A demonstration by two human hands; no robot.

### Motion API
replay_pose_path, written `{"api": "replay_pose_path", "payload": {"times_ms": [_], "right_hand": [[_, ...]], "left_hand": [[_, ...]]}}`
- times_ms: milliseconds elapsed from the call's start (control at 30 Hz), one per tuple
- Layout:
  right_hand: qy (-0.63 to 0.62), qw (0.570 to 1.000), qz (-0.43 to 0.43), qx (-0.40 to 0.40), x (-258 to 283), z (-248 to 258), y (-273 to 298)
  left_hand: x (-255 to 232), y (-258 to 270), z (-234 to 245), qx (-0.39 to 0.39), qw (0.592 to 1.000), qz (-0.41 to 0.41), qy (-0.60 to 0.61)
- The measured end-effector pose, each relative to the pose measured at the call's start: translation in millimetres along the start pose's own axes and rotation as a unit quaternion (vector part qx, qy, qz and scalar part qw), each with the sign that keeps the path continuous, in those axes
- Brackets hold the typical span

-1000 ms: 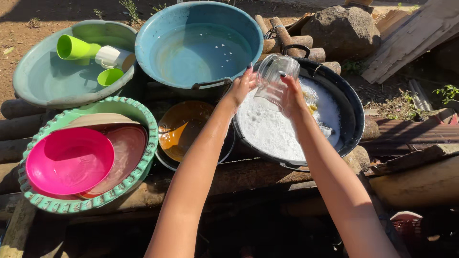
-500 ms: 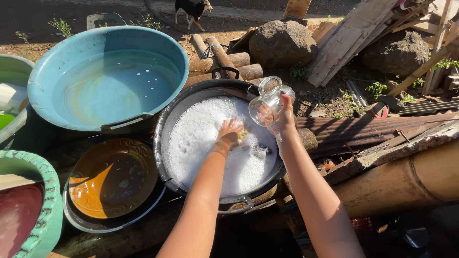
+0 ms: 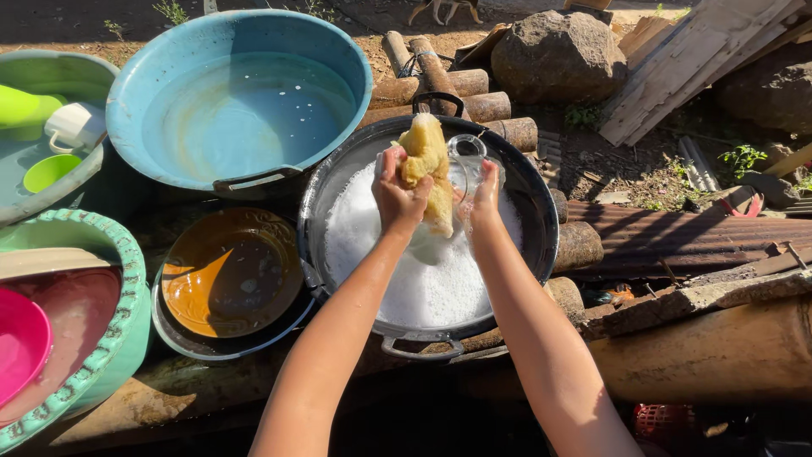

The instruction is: The person washes various dishes including mugs, bowls, and plates by hand in an outdoor washing area, using a sponge and soapy water in a large basin before rinsing them in clear water basins.

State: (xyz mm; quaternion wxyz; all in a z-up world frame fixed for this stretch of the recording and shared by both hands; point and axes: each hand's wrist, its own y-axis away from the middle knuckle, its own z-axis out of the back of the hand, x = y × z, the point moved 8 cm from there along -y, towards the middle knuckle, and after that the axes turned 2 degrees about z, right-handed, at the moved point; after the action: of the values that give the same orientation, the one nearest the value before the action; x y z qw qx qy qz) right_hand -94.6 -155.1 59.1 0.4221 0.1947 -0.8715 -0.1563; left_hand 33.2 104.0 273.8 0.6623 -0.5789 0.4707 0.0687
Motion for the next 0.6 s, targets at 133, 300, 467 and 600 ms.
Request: {"api": "replay_pose_path", "payload": {"times_ms": [133,300,467,600], "right_hand": [[-0.078,0.981,0.073,0.159,-9,-22,-14],[0.086,0.981,0.084,0.154,16,-31,32],[0.005,0.984,-0.023,0.179,13,-46,59],[0.050,0.971,0.033,0.230,-5,-53,42]], "left_hand": [[8,27,-20,0.121,0.989,-0.029,-0.083],[70,69,-64,0.283,0.948,0.015,-0.147],[127,99,-103,0.433,0.858,0.007,-0.276],[167,75,-124,0.406,0.879,0.054,-0.245]]}}
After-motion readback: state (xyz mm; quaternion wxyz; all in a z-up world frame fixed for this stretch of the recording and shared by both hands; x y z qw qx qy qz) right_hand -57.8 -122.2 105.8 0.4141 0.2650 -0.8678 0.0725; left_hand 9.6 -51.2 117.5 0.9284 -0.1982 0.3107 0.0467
